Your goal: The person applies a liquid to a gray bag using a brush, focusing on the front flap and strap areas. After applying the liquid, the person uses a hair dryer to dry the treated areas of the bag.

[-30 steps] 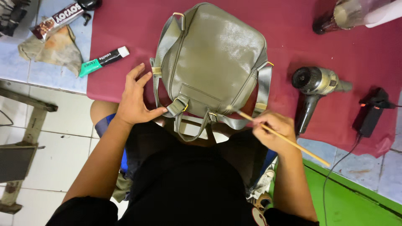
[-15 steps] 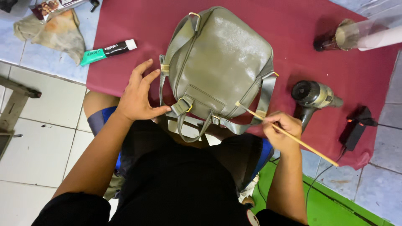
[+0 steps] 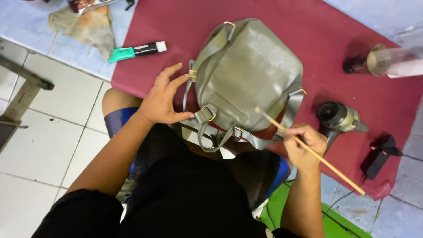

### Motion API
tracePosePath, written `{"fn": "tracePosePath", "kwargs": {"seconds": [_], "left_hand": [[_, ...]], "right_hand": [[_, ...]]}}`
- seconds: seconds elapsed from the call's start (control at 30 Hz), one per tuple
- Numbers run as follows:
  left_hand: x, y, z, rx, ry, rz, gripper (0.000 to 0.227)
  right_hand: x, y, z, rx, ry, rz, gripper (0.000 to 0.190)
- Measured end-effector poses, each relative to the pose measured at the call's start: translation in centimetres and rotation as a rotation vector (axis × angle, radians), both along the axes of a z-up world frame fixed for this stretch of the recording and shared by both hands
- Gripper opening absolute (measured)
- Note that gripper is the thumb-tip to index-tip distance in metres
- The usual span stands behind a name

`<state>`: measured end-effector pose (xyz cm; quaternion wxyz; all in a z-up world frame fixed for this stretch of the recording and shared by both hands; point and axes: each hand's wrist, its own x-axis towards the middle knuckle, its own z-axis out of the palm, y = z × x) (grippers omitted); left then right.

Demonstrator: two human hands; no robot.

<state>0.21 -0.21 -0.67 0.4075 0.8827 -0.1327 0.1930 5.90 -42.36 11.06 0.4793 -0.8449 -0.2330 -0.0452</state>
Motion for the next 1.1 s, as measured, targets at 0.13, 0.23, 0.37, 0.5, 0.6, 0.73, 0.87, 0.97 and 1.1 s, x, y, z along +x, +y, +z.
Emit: {"fn": "tracePosePath", "kwargs": {"seconds": [0.13,0.23,0.37,0.5,0.6,0.73,0.87,0.97,1.1], "left_hand": [[0.1,0.1,-0.2,0.002,-0.008,0.016,0.104],[-0.1,0.1,-0.3,-0.023,-0.02,0.024,0.107],[-0.1,0.2,-0.2,-0.043,-0.03,0.021,0.104],[0.0,0.3,-0.4,-0.063,-0.045,0.004,0.102],[-0.1,0.5,-0.1,-0.085,-0.05,-0.008,0.099],[-0.1,0.6,0.0,-0.105,-0.059,-0.016,0.099],[-0.2,0.7,-0.1,-0.113,-0.076,-0.02,0.099],[-0.3,0.7,-0.2,-0.131,-0.08,-0.031,0.098],[-0.2,0.7,-0.3,-0.11,-0.079,-0.034,0.099]], "right_hand": [[0.3,6.7,0.2,0.049,0.018,0.069,0.008],[1.0,10.9,-0.3,0.029,-0.017,0.107,0.011],[2.1,14.0,-1.2,-0.001,-0.016,0.1,0.007],[1.0,14.3,-0.5,-0.16,0.031,0.177,0.011],[1.0,14.0,0.0,-0.169,0.014,0.177,0.01],[0.8,16.0,1.1,-0.214,-0.042,0.215,0.01],[0.1,17.1,1.7,-0.258,-0.007,0.349,0.011],[0.6,16.8,1.6,-0.255,-0.011,0.358,0.013],[1.2,16.7,2.0,-0.271,0.031,0.408,0.015]]}}
